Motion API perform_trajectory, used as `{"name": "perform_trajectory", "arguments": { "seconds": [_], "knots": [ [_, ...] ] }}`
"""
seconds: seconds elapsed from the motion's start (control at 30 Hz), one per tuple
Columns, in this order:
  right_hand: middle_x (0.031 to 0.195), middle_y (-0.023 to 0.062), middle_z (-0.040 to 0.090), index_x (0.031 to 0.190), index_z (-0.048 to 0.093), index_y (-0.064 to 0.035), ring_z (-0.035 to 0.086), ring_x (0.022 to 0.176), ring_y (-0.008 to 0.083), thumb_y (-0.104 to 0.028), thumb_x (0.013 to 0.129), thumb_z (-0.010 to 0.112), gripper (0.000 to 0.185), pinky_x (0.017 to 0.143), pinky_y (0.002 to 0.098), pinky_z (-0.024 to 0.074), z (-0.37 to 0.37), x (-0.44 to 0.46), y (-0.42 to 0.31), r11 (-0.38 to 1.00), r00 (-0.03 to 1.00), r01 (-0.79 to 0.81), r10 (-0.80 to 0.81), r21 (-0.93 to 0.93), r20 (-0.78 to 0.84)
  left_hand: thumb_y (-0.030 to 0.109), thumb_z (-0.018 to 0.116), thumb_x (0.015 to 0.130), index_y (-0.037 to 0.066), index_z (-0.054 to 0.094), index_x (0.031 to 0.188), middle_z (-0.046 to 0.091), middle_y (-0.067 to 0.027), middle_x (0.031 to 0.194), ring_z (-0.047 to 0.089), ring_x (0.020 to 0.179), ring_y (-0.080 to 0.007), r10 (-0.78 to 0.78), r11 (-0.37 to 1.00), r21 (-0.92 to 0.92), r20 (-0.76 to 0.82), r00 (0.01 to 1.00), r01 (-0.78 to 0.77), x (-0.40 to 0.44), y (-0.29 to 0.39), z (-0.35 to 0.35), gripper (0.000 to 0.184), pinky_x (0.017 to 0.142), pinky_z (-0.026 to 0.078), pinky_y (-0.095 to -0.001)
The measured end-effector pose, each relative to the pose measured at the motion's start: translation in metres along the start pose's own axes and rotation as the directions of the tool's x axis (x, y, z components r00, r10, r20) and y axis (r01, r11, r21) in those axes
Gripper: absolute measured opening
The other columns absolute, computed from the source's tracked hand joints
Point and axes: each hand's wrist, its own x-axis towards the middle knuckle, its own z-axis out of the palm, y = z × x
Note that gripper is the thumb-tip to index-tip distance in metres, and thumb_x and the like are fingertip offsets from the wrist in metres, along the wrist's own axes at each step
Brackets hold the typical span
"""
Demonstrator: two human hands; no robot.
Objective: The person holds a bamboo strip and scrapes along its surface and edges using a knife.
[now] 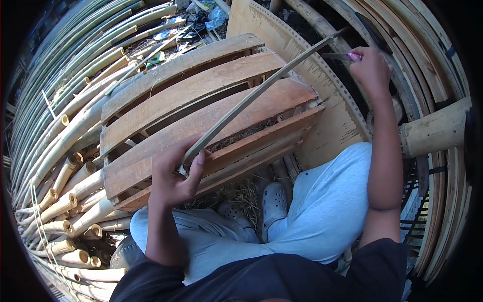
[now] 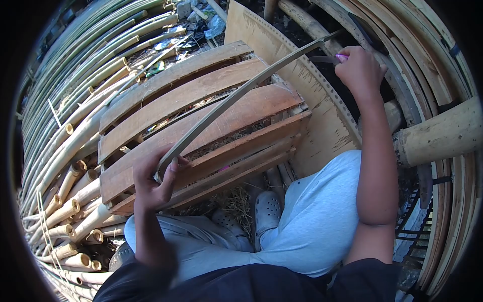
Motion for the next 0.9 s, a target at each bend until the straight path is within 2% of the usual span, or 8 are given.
{"name": "perform_trajectory", "arguments": {
  "seconds": [0.07, 0.2, 0.27, 0.3, 0.53, 0.67, 0.77, 0.9],
  "knots": [
    [0.105, 0.0102, 0.076, 0.103, 0.077, -0.0130, 0.071, 0.101, 0.0316, -0.028, 0.093, 0.068, 0.020, 0.087, 0.0469, 0.0488, 0.002, 0.001, 0.002, 0.950, 0.964, -0.265, 0.259, 0.163, 0.060, 0.004, 0.064, 0.089, -0.001, 0.070, 0.121, 0.077, -0.0128, 0.089, 0.077, 0.085, -0.0200, -0.006, 1.000, 0.014, 0.000, 1.000, 0.006, 0.000, 0.000, 0.000, 0.033, 0.077, 0.059, -0.0303],
    [0.087, 0.0096, 0.075, 0.099, 0.075, -0.0077, 0.072, 0.077, 0.0255, -0.030, 0.092, 0.072, 0.024, 0.066, 0.0419, 0.0528, 0.018, 0.001, 0.006, 0.921, 0.948, -0.276, 0.308, 0.274, -0.081, 0.005, 0.065, 0.088, -0.001, 0.070, 0.121, 0.077, -0.0120, 0.088, 0.077, 0.083, -0.0197, 0.011, 1.000, 0.013, 0.004, 1.000, -0.011, -0.001, -0.002, -0.001, 0.034, 0.075, 0.059, -0.0298],
    [0.071, 0.0015, 0.066, 0.092, 0.074, -0.0049, 0.057, 0.054, 0.0119, -0.029, 0.089, 0.079, 0.025, 0.049, 0.0298, 0.0454, 0.018, -0.003, -0.004, 0.566, 0.933, -0.360, 0.230, 0.742, 0.278, 0.005, 0.065, 0.088, -0.001, 0.070, 0.121, 0.077, -0.0119, 0.088, 0.077, 0.082, -0.0196, 0.015, 1.000, 0.013, 0.003, 1.000, -0.015, 0.000, -0.002, -0.001, 0.034, 0.074, 0.059, -0.0295],
    [0.066, -0.0051, 0.057, 0.094, 0.075, -0.0054, 0.041, 0.048, 0.0033, -0.026, 0.085, 0.084, 0.025, 0.041, 0.0238, 0.0355, 0.024, -0.004, -0.012, 0.428, 0.921, -0.388, 0.204, 0.816, 0.331, 0.005, 0.065, 0.088, 0.000, 0.070, 0.121, 0.077, -0.0120, 0.088, 0.077, 0.083, -0.0197, 0.010, 1.000, 0.015, 0.009, 1.000, -0.011, 0.000, -0.002, -0.001, 0.034, 0.075, 0.059, -0.0298],
    [0.072, -0.0018, 0.066, 0.099, 0.077, -0.0010, 0.052, 0.057, 0.0030, -0.022, 0.083, 0.085, 0.027, 0.051, 0.0246, 0.0392, 0.067, 0.007, -0.030, 0.481, 0.963, -0.251, 0.036, 0.840, 0.267, 0.005, 0.065, 0.089, -0.001, 0.070, 0.122, 0.077, -0.0120, 0.088, 0.077, 0.086, -0.0211, 0.005, 1.000, 0.020, 0.005, 1.000, -0.005, -0.001, -0.002, 0.000, 0.033, 0.080, 0.059, -0.0314],
    [0.066, -0.0034, 0.060, 0.086, 0.074, -0.0038, 0.048, 0.050, 0.0041, -0.023, 0.081, 0.084, 0.022, 0.045, 0.0247, 0.0374, 0.072, 0.012, -0.033, 0.420, 0.904, -0.389, 0.002, 0.820, 0.428, 0.005, 0.065, 0.089, -0.001, 0.070, 0.122, 0.077, -0.0120, 0.088, 0.077, 0.086, -0.0208, 0.010, 0.999, 0.035, 0.013, 1.000, -0.011, -0.001, -0.001, 0.000, 0.033, 0.079, 0.059, -0.0307],
    [0.062, -0.0056, 0.055, 0.085, 0.070, -0.0087, 0.045, 0.047, 0.0049, -0.027, 0.087, 0.079, 0.020, 0.044, 0.0226, 0.0357, 0.074, 0.013, -0.034, 0.385, 0.893, -0.415, -0.003, 0.824, 0.451, 0.004, 0.065, 0.089, -0.001, 0.070, 0.122, 0.077, -0.0119, 0.087, 0.077, 0.084, -0.0201, -0.004, 1.000, 0.015, 0.000, 1.000, 0.004, -0.001, -0.001, 0.000, 0.034, 0.077, 0.059, -0.0299],
    [0.062, -0.0048, 0.054, 0.083, 0.070, -0.0055, 0.044, 0.046, 0.0050, -0.026, 0.083, 0.081, 0.023, 0.042, 0.0246, 0.0351, 0.074, 0.018, -0.028, 0.317, 0.872, -0.469, 0.015, 0.825, 0.490, 0.005, 0.066, 0.088, 0.000, 0.070, 0.122, 0.077, -0.0116, 0.087, 0.077, 0.082, -0.0188, 0.013, 1.000, 0.025, 0.007, 1.000, -0.014, -0.001, -0.001, -0.001, 0.034, 0.075, 0.059, -0.0297]
  ]
}}
